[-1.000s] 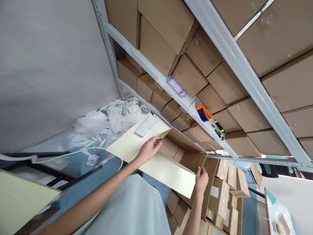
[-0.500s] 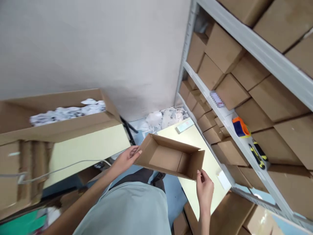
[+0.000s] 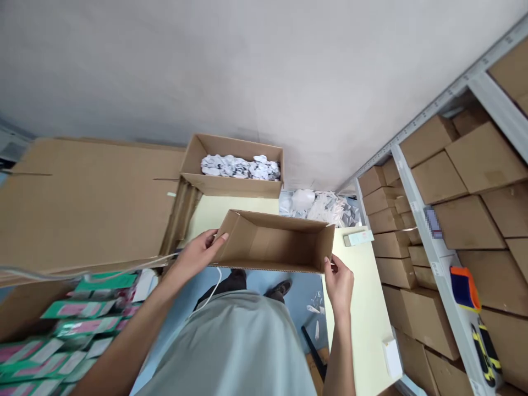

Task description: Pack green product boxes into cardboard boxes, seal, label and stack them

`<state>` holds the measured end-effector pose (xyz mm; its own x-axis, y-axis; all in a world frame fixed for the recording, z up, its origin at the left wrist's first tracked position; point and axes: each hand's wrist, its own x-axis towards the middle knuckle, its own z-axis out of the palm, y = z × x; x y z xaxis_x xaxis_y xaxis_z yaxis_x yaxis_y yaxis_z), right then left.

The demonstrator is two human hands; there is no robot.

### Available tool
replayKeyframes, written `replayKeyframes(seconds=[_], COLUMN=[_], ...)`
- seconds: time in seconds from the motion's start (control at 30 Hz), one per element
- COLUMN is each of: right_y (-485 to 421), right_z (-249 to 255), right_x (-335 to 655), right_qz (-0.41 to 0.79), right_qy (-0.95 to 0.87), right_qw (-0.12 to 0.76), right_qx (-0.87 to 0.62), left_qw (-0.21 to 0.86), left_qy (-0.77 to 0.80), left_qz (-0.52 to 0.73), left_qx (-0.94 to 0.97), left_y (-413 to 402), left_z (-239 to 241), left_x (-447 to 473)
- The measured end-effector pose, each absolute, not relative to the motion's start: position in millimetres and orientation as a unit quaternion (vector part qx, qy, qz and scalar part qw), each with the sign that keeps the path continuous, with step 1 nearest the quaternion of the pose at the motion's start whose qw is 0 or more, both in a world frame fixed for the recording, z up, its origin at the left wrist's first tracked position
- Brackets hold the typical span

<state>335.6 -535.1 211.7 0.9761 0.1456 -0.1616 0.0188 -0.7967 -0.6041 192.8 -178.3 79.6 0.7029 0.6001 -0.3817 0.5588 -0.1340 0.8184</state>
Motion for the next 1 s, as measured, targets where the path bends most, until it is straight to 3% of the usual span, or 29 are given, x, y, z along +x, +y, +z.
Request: replayKeyframes(seconds=[0.4,0.53,0.7,0.83,0.9,1.0], right_y=[-330.7,-321.7,-312.6,-259.2,-213.5,-132.1], right_z=[151.0,154.7,180.0,192.2,185.7,161.3], right_x=[376.2,388.1,432.7,495.2,523.9,550.2], right_qz=[0.143,0.161,0.118,0.092,0.137,0.232], right_qy=[-0.140,-0.145,-0.145,-0.251,-0.323,-0.415], right_qw=[0.270,0.260,0.254,0.248,0.209,0.065], right_qx=[-0.942,-0.941,-0.949,-0.931,-0.913,-0.877], left_qw=[0.412,0.431,0.446,0.437,0.437,0.426], left_qy=[0.437,0.429,0.363,0.311,0.318,0.334], left_qz=[0.062,0.061,0.165,0.172,0.159,0.159], left_qx=[0.797,0.791,0.801,0.826,0.827,0.826], left_y=[-18.7,-4.7,-0.6,4.8,7.6,9.6], left_z=[69.5,75.1,88.2,85.2,81.5,76.5], left_x=[161.0,171.8,215.9,246.2,251.1,250.9])
